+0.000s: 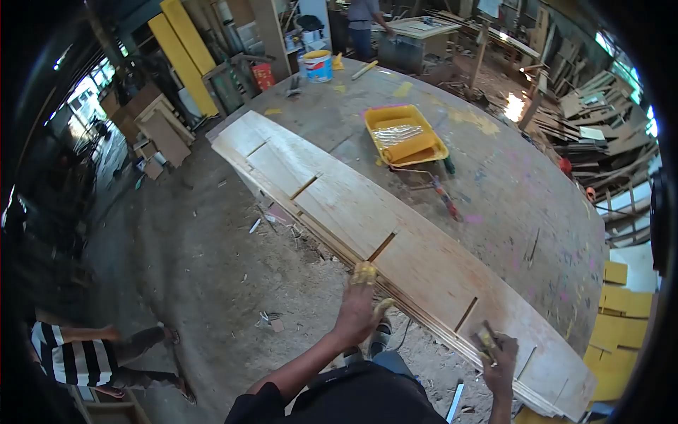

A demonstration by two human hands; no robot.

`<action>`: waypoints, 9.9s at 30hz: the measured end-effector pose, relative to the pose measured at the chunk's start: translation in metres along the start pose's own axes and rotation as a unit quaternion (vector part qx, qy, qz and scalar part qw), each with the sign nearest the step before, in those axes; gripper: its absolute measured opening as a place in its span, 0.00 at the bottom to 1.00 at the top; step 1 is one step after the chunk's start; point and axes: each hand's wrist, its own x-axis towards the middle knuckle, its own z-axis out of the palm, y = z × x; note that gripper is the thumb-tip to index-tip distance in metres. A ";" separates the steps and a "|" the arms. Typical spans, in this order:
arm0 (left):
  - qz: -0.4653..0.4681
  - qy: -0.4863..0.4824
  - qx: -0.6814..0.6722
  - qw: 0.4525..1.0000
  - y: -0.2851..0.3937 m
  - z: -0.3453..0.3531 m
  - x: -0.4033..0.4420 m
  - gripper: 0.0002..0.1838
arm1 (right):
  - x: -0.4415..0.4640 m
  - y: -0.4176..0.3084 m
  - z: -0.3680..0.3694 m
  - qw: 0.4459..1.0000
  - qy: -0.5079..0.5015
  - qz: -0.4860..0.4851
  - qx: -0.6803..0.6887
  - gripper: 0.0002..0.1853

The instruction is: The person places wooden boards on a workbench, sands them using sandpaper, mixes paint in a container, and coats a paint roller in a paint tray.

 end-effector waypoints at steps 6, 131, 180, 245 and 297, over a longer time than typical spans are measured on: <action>-0.226 0.086 -0.294 0.925 -0.078 0.005 -0.002 0.39 | 0.097 -0.044 0.056 0.976 -0.089 -0.189 0.056 0.21; -0.440 0.327 -0.446 0.707 -0.311 -0.101 0.093 0.27 | 0.478 0.042 0.239 0.983 -0.005 0.124 0.138 0.25; -0.336 -0.200 -0.530 0.753 -0.331 0.066 0.577 0.15 | 0.396 -0.183 0.210 0.860 0.279 0.397 0.156 0.16; -0.085 -0.005 0.034 0.996 -0.833 -0.328 0.773 0.42 | 0.750 -0.359 0.523 0.979 -0.058 0.191 0.029 0.28; -0.105 -0.263 -0.223 0.933 -1.218 -0.643 0.570 0.23 | 0.785 -0.746 0.652 0.919 0.178 0.275 -0.220 0.35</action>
